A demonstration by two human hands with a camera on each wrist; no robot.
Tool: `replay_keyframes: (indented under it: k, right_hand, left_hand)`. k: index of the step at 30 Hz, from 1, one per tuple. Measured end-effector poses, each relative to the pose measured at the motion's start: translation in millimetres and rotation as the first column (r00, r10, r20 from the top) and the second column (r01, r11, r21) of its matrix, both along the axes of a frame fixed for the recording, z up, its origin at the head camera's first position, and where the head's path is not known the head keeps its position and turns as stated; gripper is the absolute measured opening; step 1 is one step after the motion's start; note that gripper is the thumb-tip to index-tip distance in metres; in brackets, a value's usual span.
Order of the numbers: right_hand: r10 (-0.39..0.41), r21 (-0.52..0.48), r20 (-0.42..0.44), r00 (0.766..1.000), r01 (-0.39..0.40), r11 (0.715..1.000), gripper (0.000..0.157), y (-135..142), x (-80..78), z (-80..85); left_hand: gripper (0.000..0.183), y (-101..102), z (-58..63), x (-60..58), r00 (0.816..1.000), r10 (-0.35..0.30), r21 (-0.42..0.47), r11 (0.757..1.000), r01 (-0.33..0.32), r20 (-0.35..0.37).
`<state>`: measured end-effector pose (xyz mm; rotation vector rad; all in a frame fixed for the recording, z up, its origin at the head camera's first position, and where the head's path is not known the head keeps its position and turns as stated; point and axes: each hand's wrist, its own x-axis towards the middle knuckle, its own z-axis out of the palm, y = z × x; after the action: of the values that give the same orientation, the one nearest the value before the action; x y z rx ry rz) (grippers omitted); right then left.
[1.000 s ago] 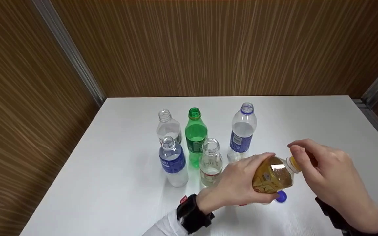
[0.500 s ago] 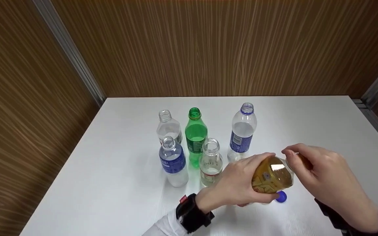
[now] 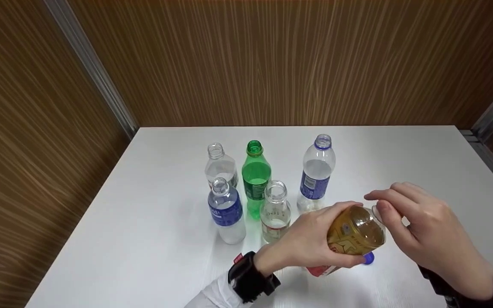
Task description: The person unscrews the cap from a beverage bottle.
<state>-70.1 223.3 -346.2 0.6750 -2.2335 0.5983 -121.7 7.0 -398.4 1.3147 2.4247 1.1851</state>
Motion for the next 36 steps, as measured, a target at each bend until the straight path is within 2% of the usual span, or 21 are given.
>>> replay_keyframes:
  k: [3,6,10,14,23,27,30,33,36]
  right_hand:
    - [-0.066,-0.040,0.042,0.997,0.067,0.997,0.019,1.2,2.3,0.7]
    - [-0.147,-0.079,0.113,0.983,0.157,0.984,0.020,1.3,4.5,2.0]
    - [-0.223,-0.042,0.202,0.954,0.236,0.971,0.018,-0.7,4.2,3.5]
    - [-0.244,0.002,0.249,0.937,0.252,0.968,0.017,-3.2,2.9,3.1]
    - [-0.247,0.000,0.297,0.923,0.258,0.966,0.018,-6.6,3.0,2.7]
    - [-0.251,0.036,0.296,0.922,0.252,0.967,0.014,-7.7,2.2,3.1]
    - [-0.241,0.050,0.281,0.929,0.236,0.970,0.009,-7.5,2.0,3.3]
    - [-0.203,0.030,0.252,0.946,0.202,0.979,0.004,-6.7,2.6,4.0]
    - [-0.143,-0.002,0.207,0.968,0.147,0.989,0.010,-5.5,3.5,4.3]
  left_hand:
    - [0.086,0.7,-1.0,0.6,0.999,0.023,-0.006,1.000,-0.023,-0.024]
    - [0.088,2.5,-3.0,1.7,0.993,0.068,-0.021,0.997,-0.070,-0.092]
    - [0.090,4.7,-6.2,3.2,0.963,0.154,-0.035,0.986,-0.166,-0.222]
    - [0.091,5.8,-8.2,3.7,0.927,0.204,-0.031,0.974,-0.225,-0.316]
    - [0.091,7.6,-9.4,4.7,0.908,0.186,-0.071,0.971,-0.228,-0.375]
    - [0.090,6.9,-8.8,4.4,0.923,0.174,-0.080,0.974,-0.214,-0.344]
    - [0.090,5.6,-7.5,3.2,0.944,0.153,-0.087,0.979,-0.186,-0.292]
    - [0.090,4.1,-5.3,1.3,0.971,0.119,-0.082,0.987,-0.139,-0.209]
    - [0.088,2.3,-2.5,-0.4,0.992,0.070,-0.064,0.995,-0.077,-0.105]
